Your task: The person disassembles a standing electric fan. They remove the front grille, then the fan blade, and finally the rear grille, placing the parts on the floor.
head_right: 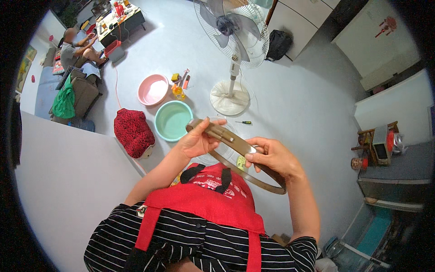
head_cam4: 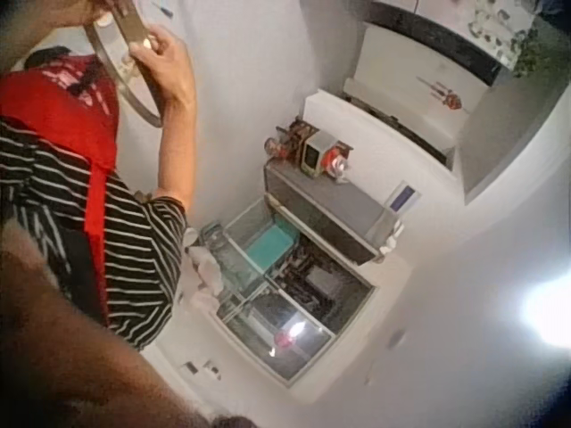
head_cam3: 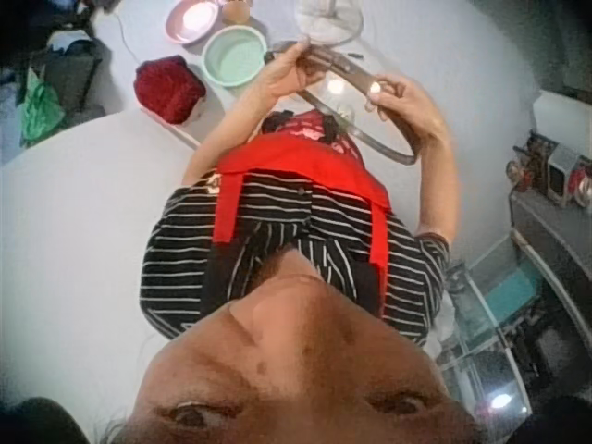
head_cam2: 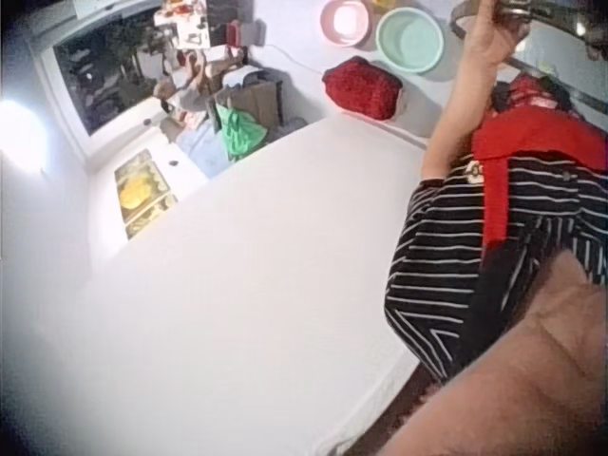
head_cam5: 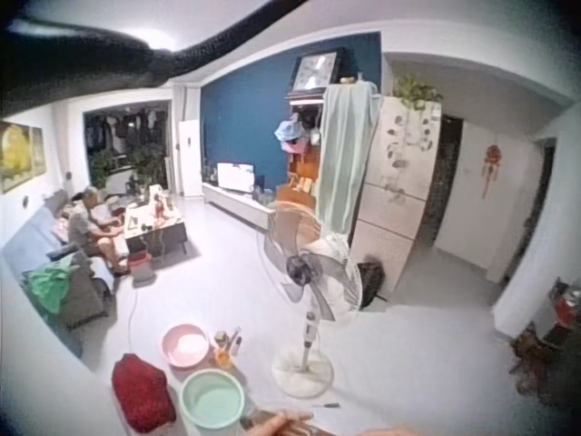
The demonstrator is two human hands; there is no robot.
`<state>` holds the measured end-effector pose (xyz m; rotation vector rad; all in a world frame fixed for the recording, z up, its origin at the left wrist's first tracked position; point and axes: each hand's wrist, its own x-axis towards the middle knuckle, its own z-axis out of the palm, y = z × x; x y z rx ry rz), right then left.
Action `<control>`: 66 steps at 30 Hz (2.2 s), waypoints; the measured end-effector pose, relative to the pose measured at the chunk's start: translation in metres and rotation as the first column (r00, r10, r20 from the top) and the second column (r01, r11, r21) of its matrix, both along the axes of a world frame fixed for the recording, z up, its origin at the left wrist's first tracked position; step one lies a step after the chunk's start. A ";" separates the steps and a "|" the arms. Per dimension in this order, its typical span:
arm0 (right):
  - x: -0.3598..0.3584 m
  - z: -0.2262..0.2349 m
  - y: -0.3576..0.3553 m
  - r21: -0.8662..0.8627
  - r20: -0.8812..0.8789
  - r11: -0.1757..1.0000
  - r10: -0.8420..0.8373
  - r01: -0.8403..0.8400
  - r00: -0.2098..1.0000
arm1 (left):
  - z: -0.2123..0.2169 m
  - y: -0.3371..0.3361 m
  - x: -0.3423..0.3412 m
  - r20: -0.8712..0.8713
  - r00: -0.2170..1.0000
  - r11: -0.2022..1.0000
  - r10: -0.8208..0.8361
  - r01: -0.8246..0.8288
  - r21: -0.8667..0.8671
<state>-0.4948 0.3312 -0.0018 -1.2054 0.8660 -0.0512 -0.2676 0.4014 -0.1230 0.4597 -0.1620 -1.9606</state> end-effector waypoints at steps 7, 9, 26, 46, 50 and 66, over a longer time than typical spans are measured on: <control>-0.054 -0.092 -0.029 -0.064 -0.079 0.969 -0.244 0.239 0.967 | -0.108 0.038 -0.020 0.196 0.974 0.894 -0.111 0.012 0.448; -0.072 -0.124 -0.032 -0.050 -0.109 0.964 -0.265 0.261 0.958 | -0.159 0.063 -0.012 0.171 0.983 0.827 -0.065 -0.043 0.560; -0.200 -0.364 0.010 -0.374 -0.765 0.888 -0.132 -0.268 0.630 | -0.249 0.151 0.002 0.748 0.452 0.727 -0.486 -0.266 0.633; -0.284 -0.521 0.014 -0.361 -0.900 0.764 -0.137 -0.534 0.413 | -0.304 0.096 -0.067 0.743 0.118 0.751 -0.658 0.040 0.659; -0.227 -0.499 0.041 -0.172 -0.888 0.773 0.147 -0.611 0.436 | -0.273 0.098 -0.064 0.836 -0.133 0.837 -0.533 0.059 0.544; -0.036 -0.364 0.111 -0.307 -0.580 0.932 -0.025 -0.190 0.814 | -0.232 0.232 0.045 0.928 -0.267 0.964 -0.261 -0.015 0.267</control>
